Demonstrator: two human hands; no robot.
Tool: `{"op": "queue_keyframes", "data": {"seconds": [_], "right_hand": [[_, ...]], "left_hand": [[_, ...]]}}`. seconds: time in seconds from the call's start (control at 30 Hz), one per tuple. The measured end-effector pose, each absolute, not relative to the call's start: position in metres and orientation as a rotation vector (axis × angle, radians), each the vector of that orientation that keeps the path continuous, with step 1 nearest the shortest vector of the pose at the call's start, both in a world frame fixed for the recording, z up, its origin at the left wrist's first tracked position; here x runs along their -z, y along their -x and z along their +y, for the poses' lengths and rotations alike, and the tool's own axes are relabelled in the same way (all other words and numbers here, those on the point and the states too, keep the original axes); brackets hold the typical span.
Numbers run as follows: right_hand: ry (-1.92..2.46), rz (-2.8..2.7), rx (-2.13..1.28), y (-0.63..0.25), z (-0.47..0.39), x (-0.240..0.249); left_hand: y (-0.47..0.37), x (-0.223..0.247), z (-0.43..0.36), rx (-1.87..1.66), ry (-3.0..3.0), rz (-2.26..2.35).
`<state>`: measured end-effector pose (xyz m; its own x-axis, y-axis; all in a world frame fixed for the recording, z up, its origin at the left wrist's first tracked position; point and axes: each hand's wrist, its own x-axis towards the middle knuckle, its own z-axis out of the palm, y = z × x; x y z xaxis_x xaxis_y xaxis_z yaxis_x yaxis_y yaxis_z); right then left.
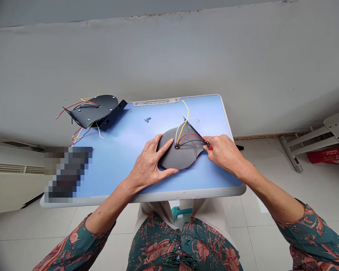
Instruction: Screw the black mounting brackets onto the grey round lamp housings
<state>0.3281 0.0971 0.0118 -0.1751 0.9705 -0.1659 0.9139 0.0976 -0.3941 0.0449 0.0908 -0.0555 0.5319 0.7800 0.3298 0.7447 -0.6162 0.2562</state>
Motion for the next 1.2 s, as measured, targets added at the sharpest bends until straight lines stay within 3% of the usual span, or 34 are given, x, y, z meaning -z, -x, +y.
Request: {"op": "queue_keyframes", "data": {"seconds": [1.03,1.2], "right_hand": [[1.921,-2.176,-0.699,-0.331,0.097,-0.011],[1.927,-2.200,-0.582,-0.331,0.096,-0.008]], "left_hand": [[-0.067,0.062,0.081,-0.830,-2.906,1.155],[-0.067,0.062,0.081,-0.826,-2.902,1.147]]}}
